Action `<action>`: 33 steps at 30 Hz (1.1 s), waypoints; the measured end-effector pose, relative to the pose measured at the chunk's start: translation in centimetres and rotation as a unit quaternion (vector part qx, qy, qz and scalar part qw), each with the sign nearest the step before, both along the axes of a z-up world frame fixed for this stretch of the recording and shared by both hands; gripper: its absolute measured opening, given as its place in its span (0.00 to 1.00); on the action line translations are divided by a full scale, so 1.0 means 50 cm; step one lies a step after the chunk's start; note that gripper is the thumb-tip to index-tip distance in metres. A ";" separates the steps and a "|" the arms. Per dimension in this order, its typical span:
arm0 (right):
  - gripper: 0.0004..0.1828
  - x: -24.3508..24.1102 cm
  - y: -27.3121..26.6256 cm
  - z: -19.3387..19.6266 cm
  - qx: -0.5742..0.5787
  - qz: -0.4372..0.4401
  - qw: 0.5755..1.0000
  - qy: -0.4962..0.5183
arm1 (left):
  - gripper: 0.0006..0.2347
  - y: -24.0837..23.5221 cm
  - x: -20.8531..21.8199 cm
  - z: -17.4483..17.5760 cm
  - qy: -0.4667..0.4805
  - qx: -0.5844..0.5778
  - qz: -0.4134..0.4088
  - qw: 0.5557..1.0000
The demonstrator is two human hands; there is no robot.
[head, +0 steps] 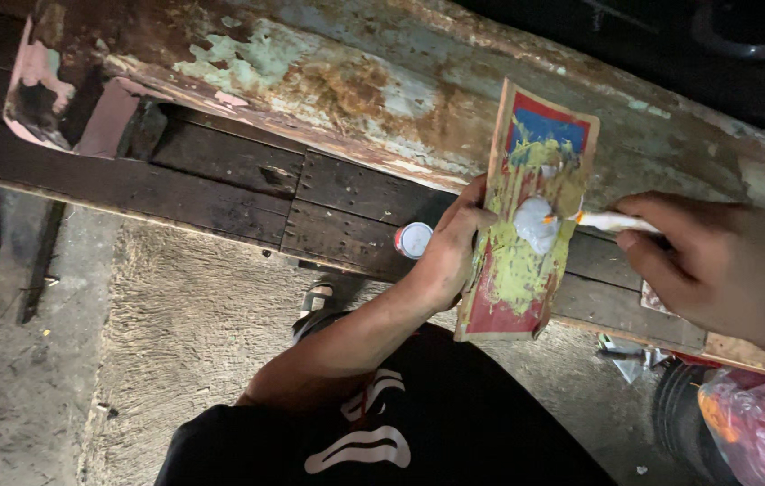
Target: The person uses a small scraper to spread yellow paint on a rectangular board. They then pour a white liquid from a red can onto the board and use a small white tube to add more white substance. Finally, they mix the substances together on the board with the scraper.
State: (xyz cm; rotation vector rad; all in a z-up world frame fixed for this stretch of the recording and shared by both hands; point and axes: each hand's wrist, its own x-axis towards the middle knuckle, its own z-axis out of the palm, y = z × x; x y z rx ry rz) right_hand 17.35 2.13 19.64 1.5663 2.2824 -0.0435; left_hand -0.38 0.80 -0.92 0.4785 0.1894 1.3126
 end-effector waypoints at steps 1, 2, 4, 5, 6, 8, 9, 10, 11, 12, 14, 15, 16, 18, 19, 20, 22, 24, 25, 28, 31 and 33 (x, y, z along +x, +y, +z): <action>0.15 0.006 0.000 -0.010 -0.007 -0.024 0.999 0.029 | 0.28 -0.001 -0.002 -0.001 0.004 0.002 0.004 1.000; 0.16 0.013 -0.001 -0.020 -0.014 -0.048 0.997 0.058 | 0.28 -0.003 -0.005 -0.002 0.004 0.006 0.008 1.000; 0.18 0.027 -0.004 -0.041 -0.037 -0.073 0.986 0.143 | 0.28 -0.007 -0.007 -0.003 0.003 0.013 0.014 1.000; 0.18 0.034 -0.004 -0.051 -0.052 -0.072 0.976 0.200 | 0.28 -0.008 -0.007 -0.003 -0.003 0.009 0.009 1.000; 0.18 0.042 -0.004 -0.058 -0.067 -0.071 0.962 0.256 | 0.28 -0.009 -0.008 -0.005 -0.009 0.005 0.003 1.000; 0.16 0.052 -0.004 -0.072 -0.065 -0.013 0.949 0.309 | 0.28 -0.011 -0.012 -0.009 -0.010 0.004 0.005 1.000; 0.15 0.056 -0.004 -0.078 -0.065 0.016 0.940 0.334 | 0.28 -0.012 -0.011 -0.010 -0.007 0.008 0.012 1.000; 0.15 0.059 -0.001 -0.081 -0.073 -0.014 0.945 0.318 | 0.28 -0.014 -0.011 -0.012 -0.003 0.012 0.019 1.000; 0.15 0.061 0.006 -0.084 -0.080 -0.044 0.949 0.303 | 0.28 -0.016 -0.012 -0.014 -0.004 0.014 0.012 1.000; 0.16 0.063 0.012 -0.086 -0.087 -0.074 0.951 0.286 | 0.28 -0.019 -0.012 -0.016 -0.006 0.017 0.005 1.000; 0.14 0.062 0.023 -0.092 -0.088 0.005 0.942 0.323 | 0.28 -0.023 -0.012 -0.019 -0.008 0.022 -0.002 1.000; 0.13 0.060 0.028 -0.093 -0.088 0.045 0.935 0.341 | 0.28 -0.025 -0.014 -0.020 -0.009 0.025 -0.001 1.000; 0.13 0.057 0.032 -0.093 -0.098 0.008 0.941 0.325 | 0.28 -0.027 -0.016 -0.021 -0.010 0.028 0.001 1.000; 0.13 0.052 0.034 -0.088 -0.116 -0.066 0.948 0.290 | 0.28 -0.028 -0.018 -0.020 -0.018 0.024 -0.009 1.000; 0.14 0.048 0.033 -0.086 -0.118 -0.100 0.953 0.261 | 0.29 -0.029 -0.020 -0.020 -0.022 0.022 -0.014 0.999; 0.15 0.043 0.032 -0.084 -0.120 -0.133 0.956 0.232 | 0.29 -0.031 -0.022 -0.019 -0.023 0.023 -0.014 0.999; 0.15 0.033 0.028 -0.078 -0.121 -0.171 0.957 0.200 | 0.29 -0.037 -0.025 -0.016 -0.025 0.026 -0.014 0.999; 0.15 0.019 0.026 -0.073 -0.120 -0.179 0.957 0.195 | 0.30 -0.042 -0.026 -0.013 -0.042 0.018 -0.010 0.999; 0.15 0.013 0.025 -0.068 -0.118 -0.170 0.962 0.177 | 0.30 -0.045 -0.026 -0.012 -0.050 0.014 -0.008 0.999; 0.16 -0.007 0.020 -0.051 -0.099 -0.152 0.977 0.114 | 0.29 -0.050 -0.028 -0.011 -0.004 0.029 0.023 0.999; 0.17 -0.023 0.008 -0.032 -0.061 -0.129 0.989 0.029 | 0.29 -0.053 -0.027 -0.011 0.006 0.026 0.033 0.999; 0.15 -0.036 0.004 -0.024 -0.040 -0.087 0.995 -0.024 | 0.30 -0.054 -0.029 -0.012 0.019 0.035 0.034 0.999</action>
